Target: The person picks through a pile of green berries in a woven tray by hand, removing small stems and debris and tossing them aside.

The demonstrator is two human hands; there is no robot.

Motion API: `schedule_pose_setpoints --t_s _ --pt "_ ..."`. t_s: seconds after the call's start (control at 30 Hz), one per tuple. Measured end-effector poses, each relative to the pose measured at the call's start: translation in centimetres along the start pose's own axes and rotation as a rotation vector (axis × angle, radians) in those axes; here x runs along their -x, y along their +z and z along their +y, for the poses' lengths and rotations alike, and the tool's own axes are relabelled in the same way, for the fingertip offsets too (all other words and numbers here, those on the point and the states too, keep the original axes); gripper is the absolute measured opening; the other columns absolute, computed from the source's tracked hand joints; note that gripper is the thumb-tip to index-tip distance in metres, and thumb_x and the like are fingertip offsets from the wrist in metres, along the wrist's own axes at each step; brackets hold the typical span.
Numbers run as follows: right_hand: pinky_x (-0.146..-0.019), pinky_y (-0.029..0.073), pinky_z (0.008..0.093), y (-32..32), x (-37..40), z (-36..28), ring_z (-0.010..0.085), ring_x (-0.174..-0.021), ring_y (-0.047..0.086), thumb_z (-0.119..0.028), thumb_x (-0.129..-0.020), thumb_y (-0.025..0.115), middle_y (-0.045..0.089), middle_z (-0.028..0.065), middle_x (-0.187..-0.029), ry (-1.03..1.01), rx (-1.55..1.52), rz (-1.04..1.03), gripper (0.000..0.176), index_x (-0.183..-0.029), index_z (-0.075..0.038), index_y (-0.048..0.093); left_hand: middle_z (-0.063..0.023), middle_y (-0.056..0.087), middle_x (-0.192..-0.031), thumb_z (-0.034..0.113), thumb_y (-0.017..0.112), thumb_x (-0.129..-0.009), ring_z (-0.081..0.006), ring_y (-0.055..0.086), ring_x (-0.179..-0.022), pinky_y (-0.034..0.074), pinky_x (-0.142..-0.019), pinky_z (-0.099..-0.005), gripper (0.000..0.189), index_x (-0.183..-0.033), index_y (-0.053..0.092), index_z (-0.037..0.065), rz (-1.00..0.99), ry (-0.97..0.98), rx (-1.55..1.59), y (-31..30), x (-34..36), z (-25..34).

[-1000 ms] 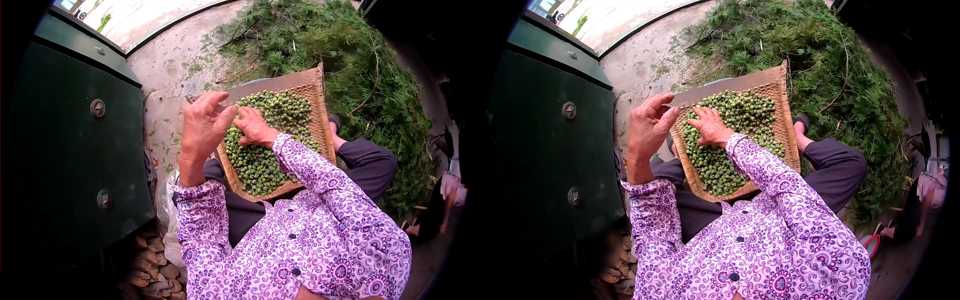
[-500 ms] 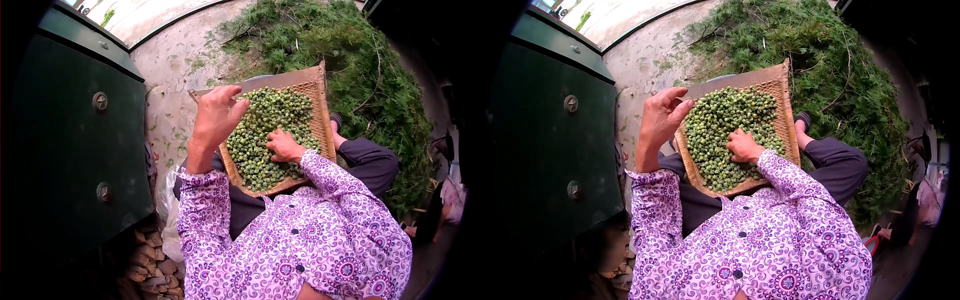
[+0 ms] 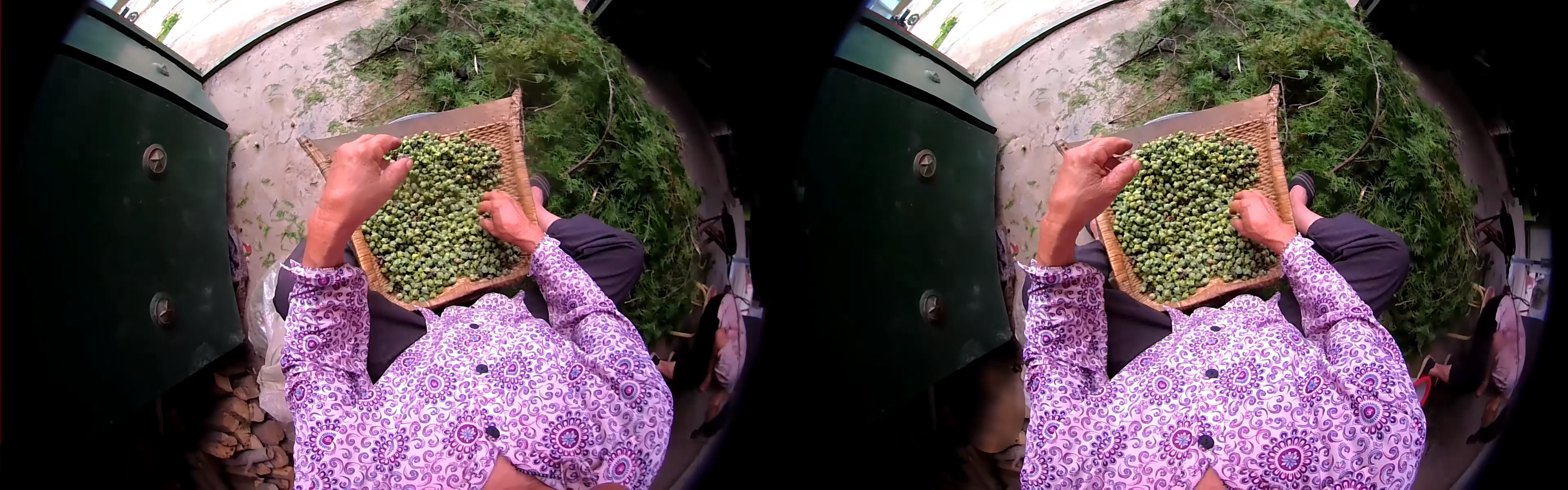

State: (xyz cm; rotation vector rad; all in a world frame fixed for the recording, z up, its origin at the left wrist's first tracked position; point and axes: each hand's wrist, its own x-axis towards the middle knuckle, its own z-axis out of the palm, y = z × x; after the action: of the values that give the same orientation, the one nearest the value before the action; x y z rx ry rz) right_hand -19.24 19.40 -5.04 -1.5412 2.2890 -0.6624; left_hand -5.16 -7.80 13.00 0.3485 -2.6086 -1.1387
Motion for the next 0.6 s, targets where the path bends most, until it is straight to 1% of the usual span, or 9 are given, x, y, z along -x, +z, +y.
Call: schedule_pose_setpoints --t_s 0.03,0.07,0.13,0.17,0.33,0.4,0.43,0.53,0.6 --pt "-0.074 0.045 0.0429 0.0 -1.0 -0.7 0.0334 -0.083 0.056 -0.012 -0.065 0.063 0.059 0.0162 -0.088 0.015 -0.05 0.008 0.02 -0.083 -0.003 0.064 -0.0131 0.064 -0.089 0.016 0.066 -0.078 -0.0162 0.063 -0.072 0.051 -0.064 -0.0265 0.03 -0.099 0.061 -0.005 -0.013 -0.002 -0.004 0.0 0.0 -0.1" --pt "-0.074 0.045 0.0429 0.4 -1.4 -0.8 0.0334 -0.083 0.056 -0.012 -0.065 0.063 0.059 0.0162 -0.088 0.013 -0.053 0.002 0.02 -0.083 -0.003 0.064 -0.0131 0.064 -0.089 0.016 0.066 -0.078 -0.0162 0.063 -0.072 0.051 -0.064 -0.0265 0.03 -0.099 0.061 -0.005 -0.012 -0.009 -0.004 0.0 0.1 -0.2" --pt "-0.071 0.046 0.0405 1.3 -2.2 -0.8 0.0313 -0.077 0.056 -0.009 -0.066 0.061 0.057 0.0147 -0.076 -0.003 -0.009 0.036 0.015 -0.079 -0.002 0.064 -0.0135 0.064 -0.088 0.016 0.066 -0.078 -0.0163 0.063 -0.071 0.051 -0.064 -0.0267 0.03 -0.099 0.061 -0.005 -0.011 -0.005 -0.018 -0.2 0.2 -0.3" --pt "-0.071 0.046 0.0412 1.7 -2.5 -0.7 0.0321 -0.079 0.056 -0.007 -0.066 0.06 0.058 0.0152 -0.076 0.068 0.008 -0.012 0.015 -0.08 -0.002 0.064 -0.0146 0.064 -0.089 0.016 0.066 -0.078 -0.017 0.063 -0.07 0.051 -0.063 -0.0273 0.03 -0.098 0.061 -0.004 -0.01 -0.008 -0.028 -0.4 0.2 -0.1" --pt "-0.069 0.046 0.042 3.6 -3.8 -0.9 0.0329 -0.077 0.056 -0.007 -0.066 0.058 0.058 0.0151 -0.078 0.156 0.052 -0.022 0.016 -0.08 -0.005 0.066 -0.0158 0.063 -0.09 0.017 0.066 -0.076 -0.0192 0.063 -0.069 0.051 -0.062 -0.0282 0.031 -0.098 0.062 -0.004 0.004 0.052 -0.081 -0.4 0.2 -0.5" --pt "-0.068 0.046 0.0428 4.6 -4.3 -1.1 0.0328 -0.075 0.057 -0.006 -0.064 0.057 0.058 0.0149 -0.078 0.204 0.235 -0.052 0.014 -0.075 -0.006 0.066 -0.0156 0.063 -0.09 0.017 0.066 -0.077 -0.0196 0.062 -0.069 0.051 -0.062 -0.0289 0.031 -0.099 0.061 -0.004 -0.028 0.05 -0.113 -0.4 0.3 -0.5" --pt "-0.066 0.046 0.044 4.8 -4.6 -1.3 0.0329 -0.075 0.057 -0.007 -0.062 0.058 0.058 0.0147 -0.077 0.231 0.276 -0.074 0.011 -0.07 -0.007 0.065 -0.0156 0.063 -0.09 0.017 0.066 -0.077 -0.0196 0.062 -0.069 0.051 -0.062 -0.0289 0.031 -0.099 0.061 -0.004 -0.03 0.049 -0.115 -0.4 0.3 -0.5" --pt "-0.065 0.045 0.0447 5.3 -4.7 -1.2 0.0326 -0.073 0.056 -0.01 -0.061 0.058 0.057 0.0147 -0.074 0.234 0.344 -0.117 0.008 -0.067 -0.008 0.064 -0.0154 0.063 -0.09 0.017 0.066 -0.077 -0.0198 0.062 -0.07 0.05 -0.062 -0.0293 0.031 -0.099 0.061 -0.003 -0.033 0.056 -0.103 0.1 0.3 -1.3" --pt "-0.066 0.046 0.0442 5.5 -4.5 -1.1 0.0324 -0.073 0.056 -0.011 -0.062 0.058 0.057 0.0146 -0.074 0.214 0.317 -0.062 0.008 -0.067 -0.008 0.064 -0.0153 0.063 -0.09 0.017 0.066 -0.077 -0.0197 0.062 -0.071 0.05 -0.063 -0.0289 0.031 -0.099 0.061 -0.004 0.06 0.226 -0.112 0.5 0.3 -2.1"
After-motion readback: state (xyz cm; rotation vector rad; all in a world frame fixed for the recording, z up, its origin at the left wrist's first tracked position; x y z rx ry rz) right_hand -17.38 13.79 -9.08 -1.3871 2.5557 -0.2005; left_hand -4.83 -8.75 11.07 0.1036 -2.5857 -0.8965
